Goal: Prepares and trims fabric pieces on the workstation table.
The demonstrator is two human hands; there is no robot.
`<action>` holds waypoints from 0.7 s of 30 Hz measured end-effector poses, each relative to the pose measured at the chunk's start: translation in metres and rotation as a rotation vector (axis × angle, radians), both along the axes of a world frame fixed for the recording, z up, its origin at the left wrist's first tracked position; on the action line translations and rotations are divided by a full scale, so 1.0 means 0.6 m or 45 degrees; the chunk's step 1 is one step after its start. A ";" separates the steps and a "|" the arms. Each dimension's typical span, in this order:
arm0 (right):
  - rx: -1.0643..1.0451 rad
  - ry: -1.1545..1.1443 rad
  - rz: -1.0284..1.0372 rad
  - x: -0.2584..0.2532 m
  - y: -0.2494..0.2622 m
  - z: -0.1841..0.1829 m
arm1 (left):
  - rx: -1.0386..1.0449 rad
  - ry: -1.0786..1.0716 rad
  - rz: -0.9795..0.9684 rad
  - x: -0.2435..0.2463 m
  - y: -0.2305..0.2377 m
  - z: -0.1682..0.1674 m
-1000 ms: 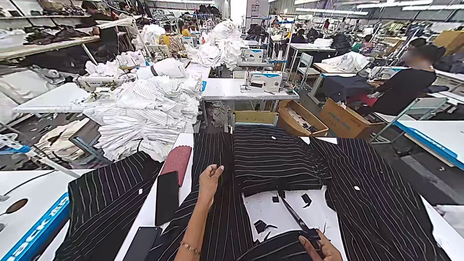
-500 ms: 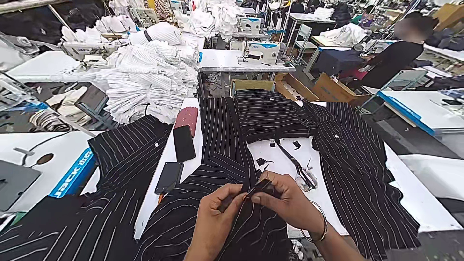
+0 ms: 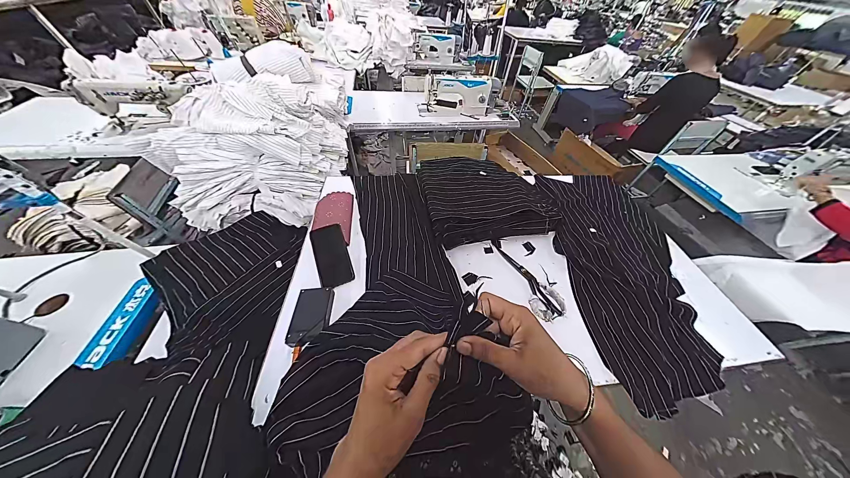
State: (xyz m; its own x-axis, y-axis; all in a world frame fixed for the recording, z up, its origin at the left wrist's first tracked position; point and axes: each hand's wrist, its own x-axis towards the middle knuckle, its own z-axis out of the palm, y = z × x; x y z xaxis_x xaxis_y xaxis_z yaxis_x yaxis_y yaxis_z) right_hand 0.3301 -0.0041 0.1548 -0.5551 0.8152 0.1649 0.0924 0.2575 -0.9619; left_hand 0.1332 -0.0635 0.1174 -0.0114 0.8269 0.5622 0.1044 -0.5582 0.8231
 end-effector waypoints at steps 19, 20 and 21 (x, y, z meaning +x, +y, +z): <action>0.513 -0.406 0.048 0.048 0.018 0.003 | -0.148 -0.201 0.227 0.032 0.016 -0.015; 0.509 -0.407 0.053 0.056 0.021 -0.002 | -0.173 -0.236 0.204 0.032 0.017 -0.014; 0.499 -0.395 0.054 0.061 0.022 -0.007 | -0.218 -0.290 0.175 0.035 0.019 -0.014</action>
